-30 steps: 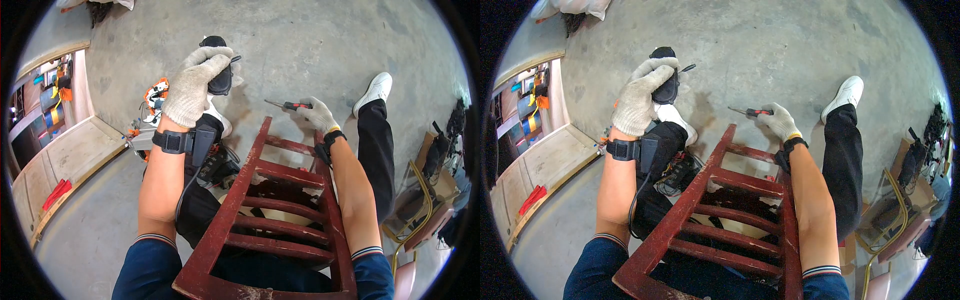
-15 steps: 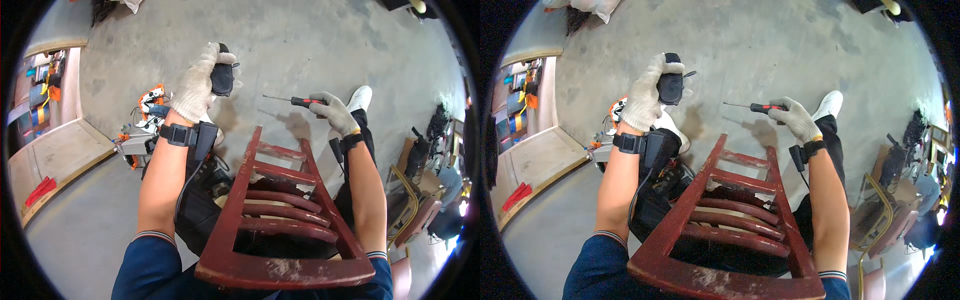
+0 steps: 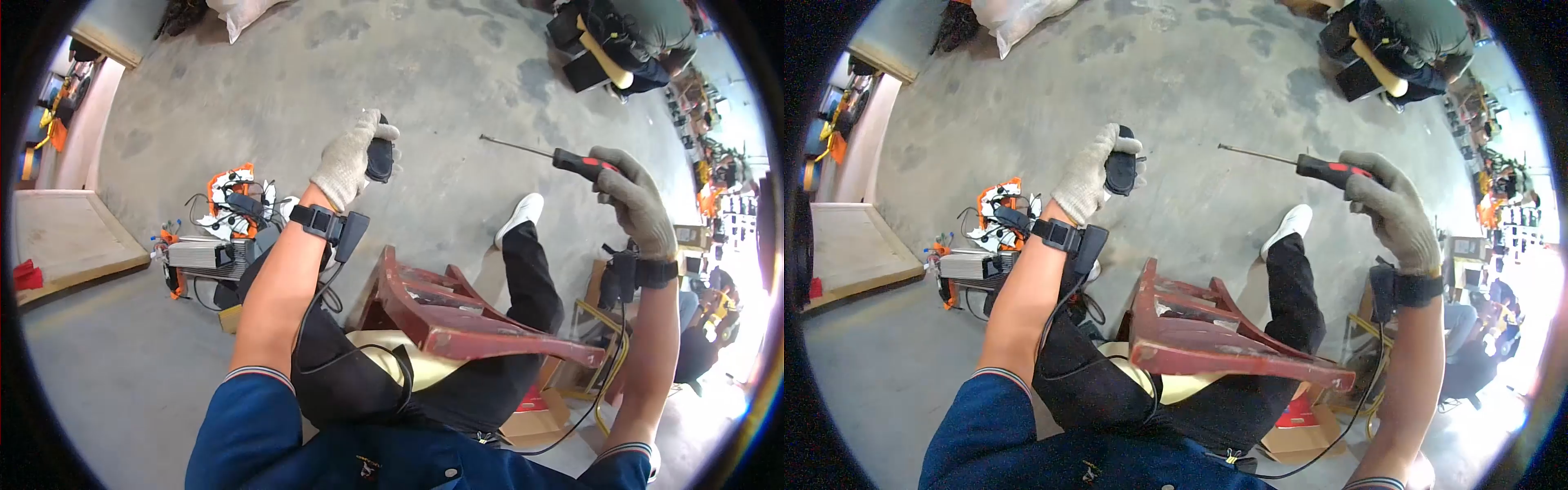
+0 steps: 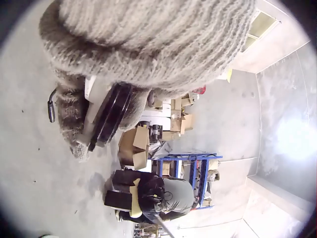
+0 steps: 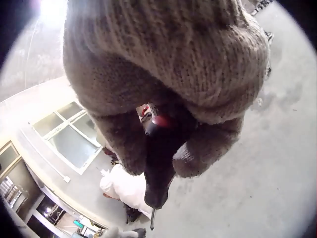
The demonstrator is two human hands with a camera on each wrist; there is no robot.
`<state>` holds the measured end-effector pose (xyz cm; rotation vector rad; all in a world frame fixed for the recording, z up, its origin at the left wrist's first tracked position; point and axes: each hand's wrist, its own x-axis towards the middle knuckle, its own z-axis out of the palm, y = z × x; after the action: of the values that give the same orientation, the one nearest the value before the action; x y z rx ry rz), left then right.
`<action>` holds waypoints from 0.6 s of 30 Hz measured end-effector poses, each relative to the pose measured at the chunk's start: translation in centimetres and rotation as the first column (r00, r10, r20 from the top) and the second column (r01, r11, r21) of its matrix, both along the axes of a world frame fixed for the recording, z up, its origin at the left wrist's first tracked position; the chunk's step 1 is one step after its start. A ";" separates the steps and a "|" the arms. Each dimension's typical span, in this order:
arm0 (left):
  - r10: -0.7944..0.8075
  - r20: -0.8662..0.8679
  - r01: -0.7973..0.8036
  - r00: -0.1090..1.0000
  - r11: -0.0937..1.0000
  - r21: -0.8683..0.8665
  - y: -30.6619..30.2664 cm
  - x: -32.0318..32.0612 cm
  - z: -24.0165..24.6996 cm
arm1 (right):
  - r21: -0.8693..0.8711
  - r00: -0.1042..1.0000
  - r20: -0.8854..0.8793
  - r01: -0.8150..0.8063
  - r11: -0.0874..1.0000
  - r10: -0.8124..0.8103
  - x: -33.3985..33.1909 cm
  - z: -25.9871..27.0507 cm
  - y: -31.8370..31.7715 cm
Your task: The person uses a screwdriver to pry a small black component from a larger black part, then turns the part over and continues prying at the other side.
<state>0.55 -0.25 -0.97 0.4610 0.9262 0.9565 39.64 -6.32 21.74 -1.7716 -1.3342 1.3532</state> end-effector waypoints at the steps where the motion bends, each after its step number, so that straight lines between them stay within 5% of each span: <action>1: 0.005 0.017 -0.005 1.000 1.000 0.015 0.1 0.0 -0.5 | 0.055 1.000 -0.011 0.029 0.998 -0.029 -0.7 1.3 -0.2; 10: 0.143 0.145 -0.147 0.979 0.989 0.017 -1.0 -0.1 2.8 | 0.186 0.992 0.115 -0.068 0.980 0.047 -10.7 7.7 0.8; 18: 0.269 0.314 -0.294 0.910 0.955 0.034 -1.0 -0.9 3.5 | 0.153 0.965 -0.223 -0.107 0.982 0.139 -14.3 2.3 4.9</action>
<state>-0.38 -1.22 2.56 0.2376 0.6817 1.2935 25.38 -1.38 24.03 -1.4098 -1.3903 1.4459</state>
